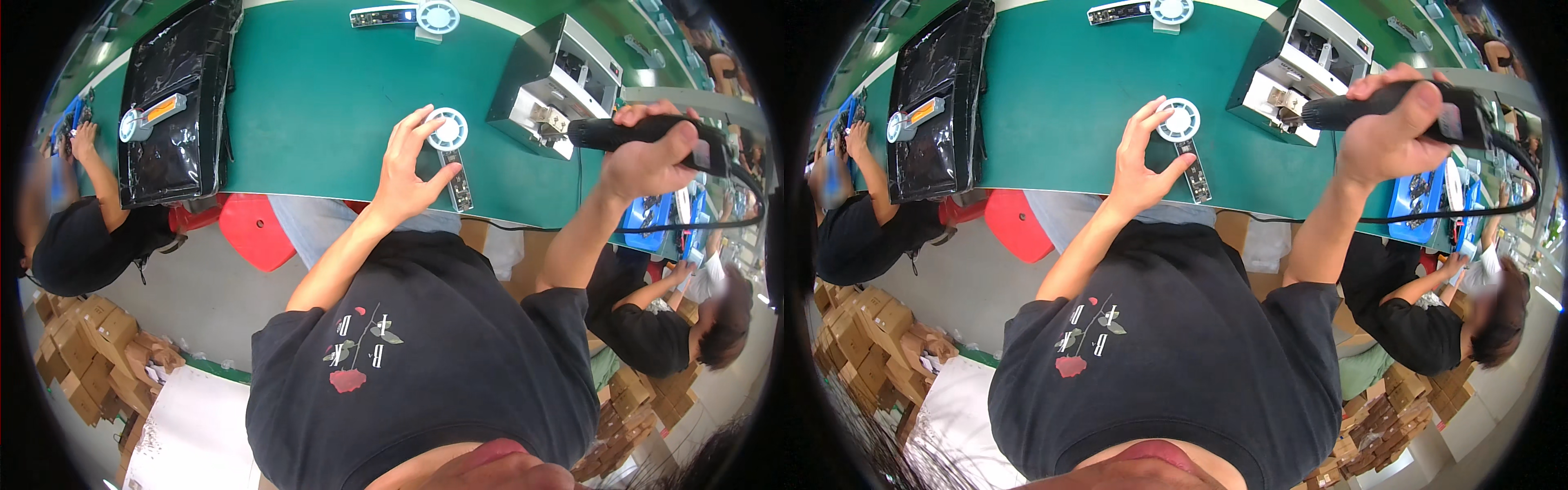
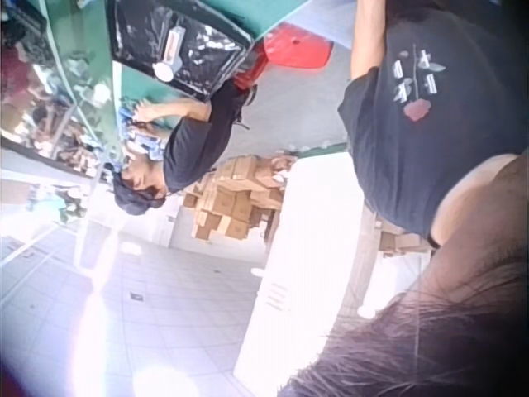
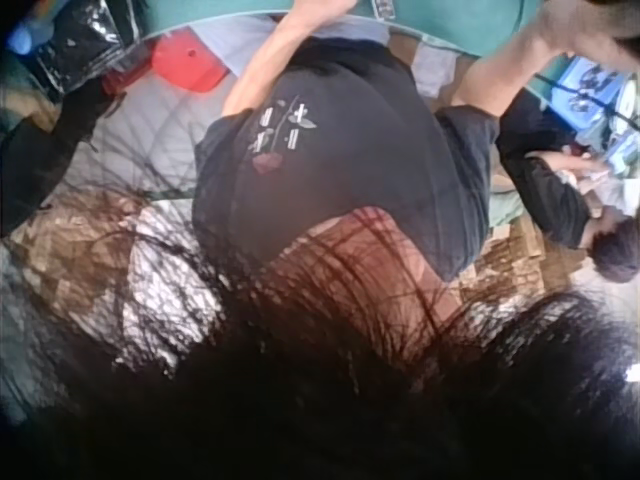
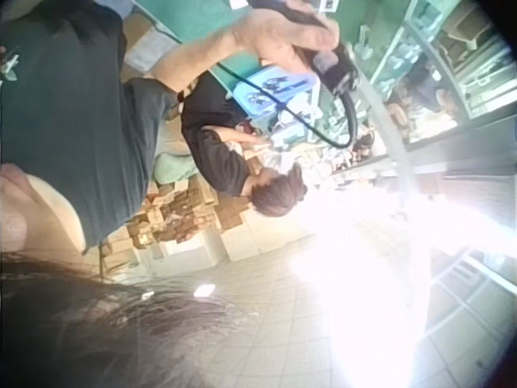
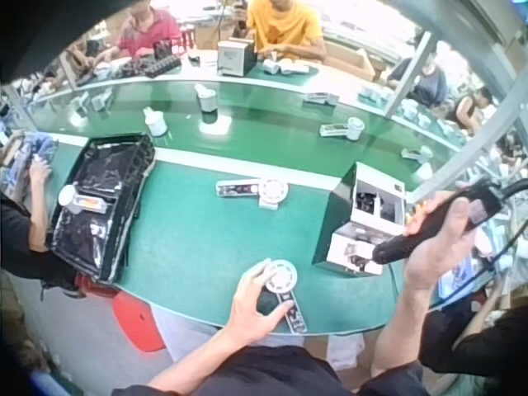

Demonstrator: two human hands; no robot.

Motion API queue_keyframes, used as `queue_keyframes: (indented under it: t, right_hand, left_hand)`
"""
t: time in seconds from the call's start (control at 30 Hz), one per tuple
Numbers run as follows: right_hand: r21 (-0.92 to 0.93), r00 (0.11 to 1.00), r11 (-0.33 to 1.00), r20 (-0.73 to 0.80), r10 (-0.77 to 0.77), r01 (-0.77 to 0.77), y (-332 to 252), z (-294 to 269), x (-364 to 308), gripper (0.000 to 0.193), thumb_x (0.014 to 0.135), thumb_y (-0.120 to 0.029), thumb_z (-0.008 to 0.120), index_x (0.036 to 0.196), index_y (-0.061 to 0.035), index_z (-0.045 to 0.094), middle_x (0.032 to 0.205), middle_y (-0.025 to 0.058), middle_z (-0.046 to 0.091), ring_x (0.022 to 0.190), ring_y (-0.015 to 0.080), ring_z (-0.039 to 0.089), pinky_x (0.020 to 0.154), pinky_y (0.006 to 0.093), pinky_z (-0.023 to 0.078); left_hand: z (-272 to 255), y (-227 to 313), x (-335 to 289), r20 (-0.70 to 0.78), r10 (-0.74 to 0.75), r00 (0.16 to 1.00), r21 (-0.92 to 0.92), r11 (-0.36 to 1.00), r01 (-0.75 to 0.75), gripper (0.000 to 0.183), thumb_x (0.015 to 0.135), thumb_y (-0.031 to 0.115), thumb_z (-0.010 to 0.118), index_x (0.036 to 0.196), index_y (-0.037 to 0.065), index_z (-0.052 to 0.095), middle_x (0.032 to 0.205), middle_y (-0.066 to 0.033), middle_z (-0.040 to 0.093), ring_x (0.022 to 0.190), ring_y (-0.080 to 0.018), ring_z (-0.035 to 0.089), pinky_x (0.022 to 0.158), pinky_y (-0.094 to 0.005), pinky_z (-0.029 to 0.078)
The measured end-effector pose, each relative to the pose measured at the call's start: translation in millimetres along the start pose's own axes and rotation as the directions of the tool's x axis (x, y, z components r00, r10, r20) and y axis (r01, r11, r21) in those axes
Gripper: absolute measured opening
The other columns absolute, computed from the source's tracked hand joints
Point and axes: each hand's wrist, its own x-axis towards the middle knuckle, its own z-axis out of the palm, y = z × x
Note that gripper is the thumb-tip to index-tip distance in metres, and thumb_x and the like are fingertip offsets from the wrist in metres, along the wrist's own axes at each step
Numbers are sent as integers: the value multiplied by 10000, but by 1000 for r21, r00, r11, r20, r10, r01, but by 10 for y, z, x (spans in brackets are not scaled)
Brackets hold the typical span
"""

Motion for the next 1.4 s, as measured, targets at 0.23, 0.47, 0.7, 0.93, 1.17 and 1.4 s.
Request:
queue_keyframes:
  t: [0.23,0.47,0.7,0.93,1.17,1.4]
  right_hand:
    - [5,993,997,91,77,-77,-157,117,-363,518,1036,-362,708,1250,46,471,820,192,667,489,221,597,467,339,531]
    - [-209,998,977,-49,38,-48,-320,18,-68,622,1067,-565,554,1251,21,462,886,185,675,521,226,592,482,368,531]
    - [-165,999,986,-2,36,-36,-410,167,-382,664,1076,-637,465,1304,-13,455,923,194,679,528,233,595,481,381,534]
    - [-87,999,995,4,52,-51,-442,482,-628,683,1079,-621,486,1316,18,434,926,218,681,519,242,618,461,365,541]
    - [-28,995,999,86,43,-40,-401,723,-836,685,1066,-547,588,1316,64,405,880,251,677,465,229,608,469,327,540]
    - [16,994,1000,111,6,-8,-284,776,-904,667,1054,-483,648,1307,86,409,876,240,693,473,215,613,471,307,528]
  left_hand:
    - [-13,10,22,5,9,1000,7,1000,-9,701,755,137,923,1388,81,625,1515,-209,571,1379,-403,570,1148,-494,464]
    - [-37,-28,18,-7,22,1000,-8,1000,-22,731,731,164,950,1384,89,630,1506,-203,578,1371,-395,577,1141,-495,474]
    - [-22,-44,15,-20,22,1000,-50,998,-23,720,725,147,946,1374,88,639,1498,-198,582,1354,-391,580,1127,-485,480]
    - [-28,-42,-5,-29,29,999,-63,998,-30,717,725,134,940,1375,95,639,1493,-191,584,1348,-387,573,1111,-482,483]
    - [-28,-58,-5,-28,25,999,-70,997,-27,712,716,123,939,1366,94,650,1485,-193,586,1339,-389,573,1105,-476,485]
    - [-24,-55,-9,-33,29,999,-78,996,-31,702,719,121,932,1364,92,656,1488,-195,579,1334,-391,571,1099,-479,490]
